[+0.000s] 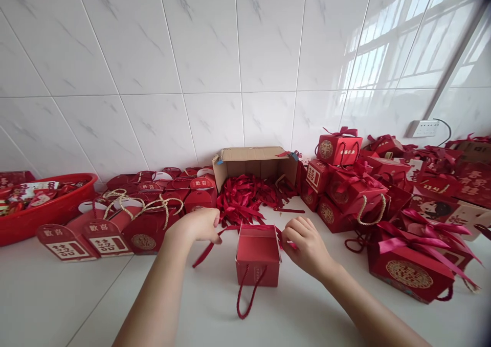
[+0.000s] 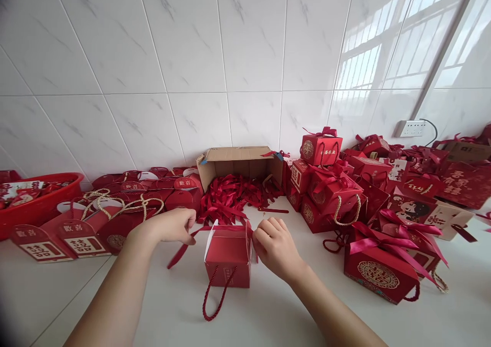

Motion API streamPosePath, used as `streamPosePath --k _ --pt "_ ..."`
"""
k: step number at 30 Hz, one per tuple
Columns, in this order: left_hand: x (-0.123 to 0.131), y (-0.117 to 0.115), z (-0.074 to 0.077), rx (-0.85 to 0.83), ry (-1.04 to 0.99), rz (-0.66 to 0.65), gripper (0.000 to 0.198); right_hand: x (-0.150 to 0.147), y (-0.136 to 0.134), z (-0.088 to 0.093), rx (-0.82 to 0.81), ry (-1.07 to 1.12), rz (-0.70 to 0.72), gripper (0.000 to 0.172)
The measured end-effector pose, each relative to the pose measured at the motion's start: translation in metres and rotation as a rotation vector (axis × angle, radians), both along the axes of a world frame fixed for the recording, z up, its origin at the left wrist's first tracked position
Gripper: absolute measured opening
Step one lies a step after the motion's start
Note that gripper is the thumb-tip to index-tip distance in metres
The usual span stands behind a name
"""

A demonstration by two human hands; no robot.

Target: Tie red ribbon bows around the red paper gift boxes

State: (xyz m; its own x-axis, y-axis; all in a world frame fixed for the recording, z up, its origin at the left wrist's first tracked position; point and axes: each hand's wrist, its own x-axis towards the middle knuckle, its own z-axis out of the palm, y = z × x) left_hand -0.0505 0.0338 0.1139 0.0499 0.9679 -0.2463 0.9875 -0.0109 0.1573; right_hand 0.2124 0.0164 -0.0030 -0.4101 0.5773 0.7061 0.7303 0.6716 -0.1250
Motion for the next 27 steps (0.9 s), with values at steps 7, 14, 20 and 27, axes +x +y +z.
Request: streamPosePath --k 7,14,20,27 --pt "0.018 -0.029 -0.013 -0.278 -0.134 -0.167 0.020 0.001 -0.011 0.004 -0.292 -0.157 0.008 0.021" --pt "0.027 -0.053 -0.066 -0.311 -0.221 -0.115 0.039 0.008 -0.017 -0.003 -0.702 -0.107 0.049 0.034" --pt "0.018 -0.046 -0.087 0.030 -0.852 0.081 0.056 0.005 -0.003 -0.005 -1.153 0.601 0.248 0.057" --pt "0.010 -0.050 -0.073 0.377 -1.395 0.233 0.057 0.010 0.009 0.011 -1.073 1.405 0.498 0.033"
